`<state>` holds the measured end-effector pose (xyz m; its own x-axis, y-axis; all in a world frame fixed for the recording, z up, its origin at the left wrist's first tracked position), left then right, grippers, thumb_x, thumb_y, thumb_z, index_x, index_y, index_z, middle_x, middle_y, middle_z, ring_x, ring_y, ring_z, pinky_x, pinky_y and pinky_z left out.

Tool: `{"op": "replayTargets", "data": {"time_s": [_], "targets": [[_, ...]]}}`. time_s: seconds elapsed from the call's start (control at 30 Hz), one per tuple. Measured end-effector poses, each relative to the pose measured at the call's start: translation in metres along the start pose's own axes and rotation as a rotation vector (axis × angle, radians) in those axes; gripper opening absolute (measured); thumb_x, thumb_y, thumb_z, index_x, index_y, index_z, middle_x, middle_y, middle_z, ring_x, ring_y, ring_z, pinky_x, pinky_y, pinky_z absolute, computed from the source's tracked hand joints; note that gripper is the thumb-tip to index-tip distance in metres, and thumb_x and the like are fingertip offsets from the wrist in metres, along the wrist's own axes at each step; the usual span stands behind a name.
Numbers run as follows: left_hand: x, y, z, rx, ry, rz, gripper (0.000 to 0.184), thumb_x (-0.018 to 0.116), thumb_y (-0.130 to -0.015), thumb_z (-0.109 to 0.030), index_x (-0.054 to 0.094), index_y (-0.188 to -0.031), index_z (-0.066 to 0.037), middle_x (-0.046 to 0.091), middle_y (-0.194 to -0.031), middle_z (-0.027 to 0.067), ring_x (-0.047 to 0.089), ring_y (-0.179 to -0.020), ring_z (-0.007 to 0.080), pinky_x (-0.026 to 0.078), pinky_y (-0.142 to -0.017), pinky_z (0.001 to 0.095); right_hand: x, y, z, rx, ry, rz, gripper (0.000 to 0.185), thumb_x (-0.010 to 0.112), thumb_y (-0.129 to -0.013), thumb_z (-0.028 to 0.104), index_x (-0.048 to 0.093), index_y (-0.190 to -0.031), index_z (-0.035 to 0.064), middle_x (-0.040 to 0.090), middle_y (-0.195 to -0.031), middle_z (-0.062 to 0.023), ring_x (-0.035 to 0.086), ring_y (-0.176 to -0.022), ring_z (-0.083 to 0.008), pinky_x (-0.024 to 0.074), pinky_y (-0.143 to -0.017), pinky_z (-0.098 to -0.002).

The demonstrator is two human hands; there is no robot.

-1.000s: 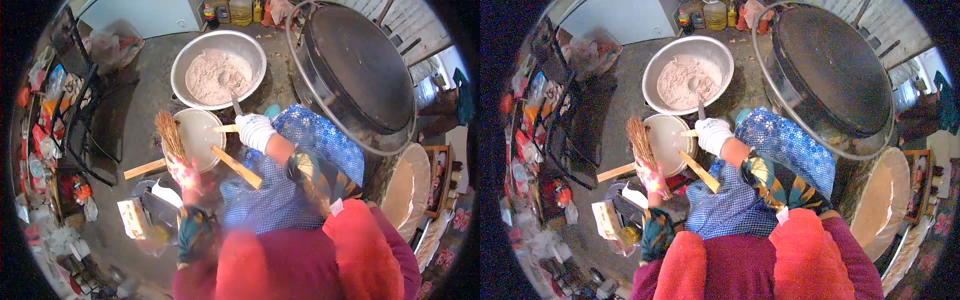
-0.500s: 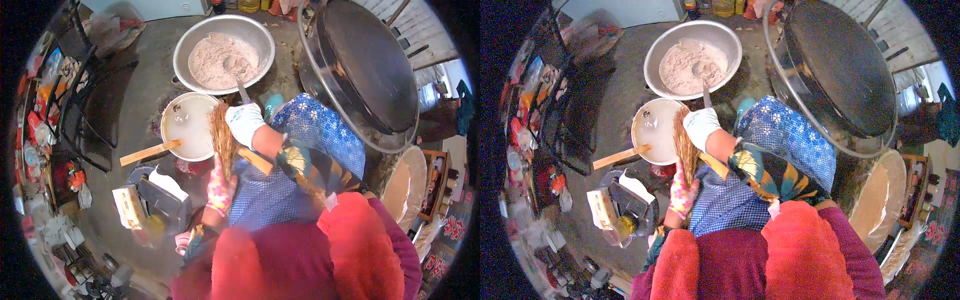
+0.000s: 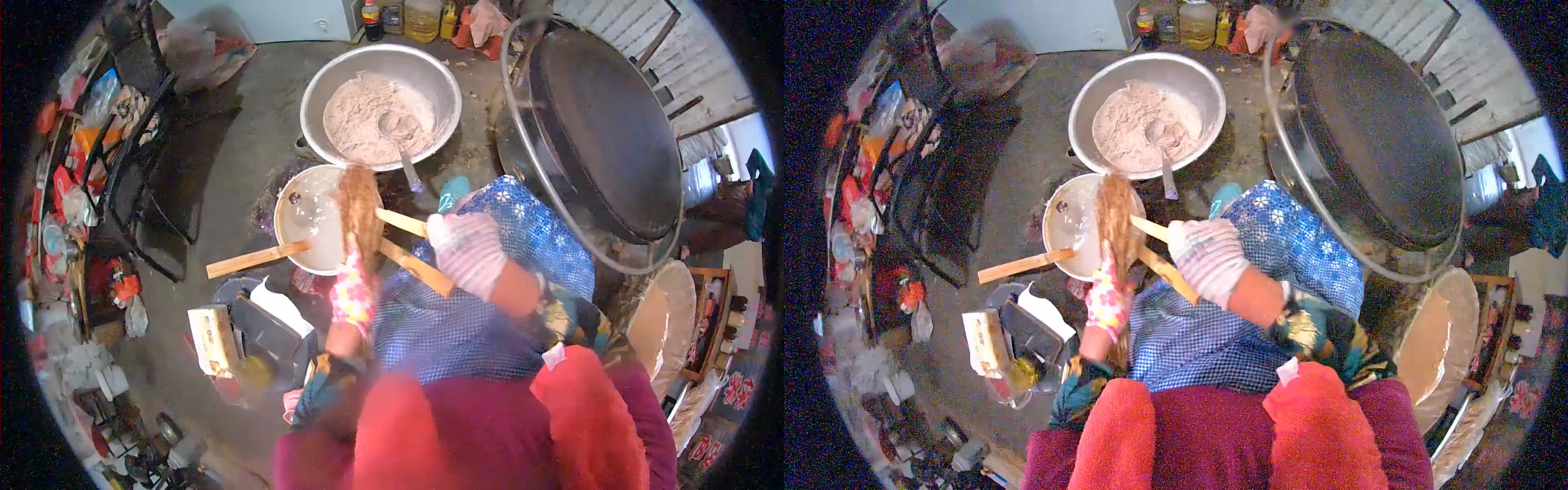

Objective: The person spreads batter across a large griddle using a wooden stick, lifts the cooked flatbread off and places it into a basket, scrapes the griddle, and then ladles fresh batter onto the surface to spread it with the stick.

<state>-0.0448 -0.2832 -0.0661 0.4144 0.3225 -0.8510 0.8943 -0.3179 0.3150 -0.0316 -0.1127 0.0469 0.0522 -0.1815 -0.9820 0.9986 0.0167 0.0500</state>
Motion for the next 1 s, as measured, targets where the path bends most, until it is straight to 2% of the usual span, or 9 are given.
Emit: {"op": "replayTargets", "data": {"time_s": [0.23,0.4,0.5,0.53,0.57,0.63,0.67,0.77,1.0], "targets": [[-0.035,-0.014,0.075,-0.133,0.249,-0.277,0.088,0.062,-0.076,-0.017,0.007,-0.144,-0.01,0.046,-0.124,0.0271,0.049,-0.111,0.0376,0.041,-0.093,0.0392,-0.06,0.044,-0.048,-0.042,0.069,-0.1,0.021,0.06,-0.076,0.029,0.054,-0.072,0.0087,0.054,-0.06,-0.01,0.056,-0.059,-0.0297,0.0433,-0.052,-0.0412],[-0.033,0.043,0.033,0.049,0.358,-0.344,0.087,0.066,-0.075,-0.019,0.012,-0.142,-0.004,0.044,-0.126,0.0239,0.049,-0.109,0.0382,0.041,-0.091,0.0423,0.024,0.033,-0.073,0.307,-0.834,0.401,0.028,0.053,-0.083,0.031,0.059,-0.082,0.0033,0.06,-0.067,-0.0134,0.06,-0.063,-0.0275,0.0457,-0.057,-0.0411],[0.008,0.059,0.003,0.038,0.154,-0.089,0.086,0.069,-0.073,-0.017,0.017,-0.141,-0.002,0.038,-0.133,0.0232,0.04,-0.121,0.0369,0.036,-0.099,0.04,0.009,0.022,0.002,-0.48,-0.395,-0.301,0.022,0.057,-0.071,0.022,0.061,-0.077,0.0012,0.06,-0.066,-0.0161,0.06,-0.063,-0.0326,0.0487,-0.058,-0.0419],[0.022,0.055,0.007,0.063,0.169,-0.084,0.086,0.069,-0.074,-0.017,0.017,-0.141,-0.003,0.036,-0.135,0.0222,0.037,-0.124,0.0363,0.033,-0.101,0.0401,0.049,0.014,0.019,-0.372,-0.287,0.286,0.027,0.061,-0.07,0.013,0.06,-0.093,-0.0005,0.059,-0.088,-0.0184,0.057,-0.084,-0.0356,0.0471,-0.072,-0.0429],[0.042,0.045,0.017,0.11,0.196,-0.074,0.085,0.068,-0.074,-0.017,0.018,-0.141,-0.004,0.033,-0.138,0.0212,0.034,-0.126,0.0356,0.03,-0.103,0.0403,0.027,0.017,0.03,-0.434,-0.306,-0.028,0.018,0.062,-0.06,0.022,0.056,-0.052,0.0067,0.057,-0.055,-0.0165,0.057,-0.052,-0.0356,0.0479,-0.05,-0.0438],[0.023,0.02,0.015,0.467,1.059,-0.254,0.08,0.066,-0.075,-0.014,0.022,-0.141,-0.005,0.028,-0.142,0.015,0.03,-0.129,0.0279,0.025,-0.106,0.0377,0.06,0.025,0.01,-0.159,-0.757,0.252,0.026,0.053,-0.085,0.026,0.057,-0.083,0.0004,0.059,-0.069,-0.0158,0.053,-0.052,-0.0261,0.0431,-0.048,-0.0381],[0.011,0.006,0.002,0.53,1.2,-0.227,0.078,0.065,-0.076,-0.015,0.022,-0.14,-0.005,0.029,-0.141,0.0152,0.031,-0.128,0.0281,0.026,-0.106,0.0378,0.034,0.043,-0.013,-0.145,-0.873,-0.065,0.029,0.052,-0.086,0.029,0.054,-0.082,0.0004,0.057,-0.067,-0.0148,0.054,-0.055,-0.0262,0.0415,-0.049,-0.0384],[0.007,-0.046,-0.009,0.267,0.83,-0.142,0.071,0.062,-0.079,-0.015,0.025,-0.138,-0.005,0.031,-0.139,0.0156,0.034,-0.125,0.0286,0.028,-0.105,0.0383,0.1,0.079,-0.045,0.111,-1.251,0.161,0.014,0.052,-0.082,0.022,0.054,-0.077,0.0089,0.05,-0.055,-0.004,0.052,-0.048,-0.0174,0.0407,-0.045,-0.037],[-0.017,-0.118,0.004,0.157,0.661,-0.054,0.056,0.055,-0.084,-0.016,0.03,-0.134,-0.005,0.036,-0.135,0.0167,0.041,-0.118,0.0298,0.032,-0.102,0.0395,0.012,0.189,-0.079,0.281,-1.562,-0.108,0.026,0.056,-0.08,0.014,0.05,-0.105,0.0065,0.051,-0.07,-0.0003,0.049,-0.058,-0.0089,0.0417,-0.051,-0.0247]]}}
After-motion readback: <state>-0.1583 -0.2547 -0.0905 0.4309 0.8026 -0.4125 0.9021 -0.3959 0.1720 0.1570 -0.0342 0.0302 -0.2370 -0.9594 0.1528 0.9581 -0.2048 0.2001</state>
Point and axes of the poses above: each hand's wrist, its own y-axis away from the middle knuckle, its own x-axis out of the palm, z = x × y, the point moved 10 cm from there along -y, towards the middle knuckle
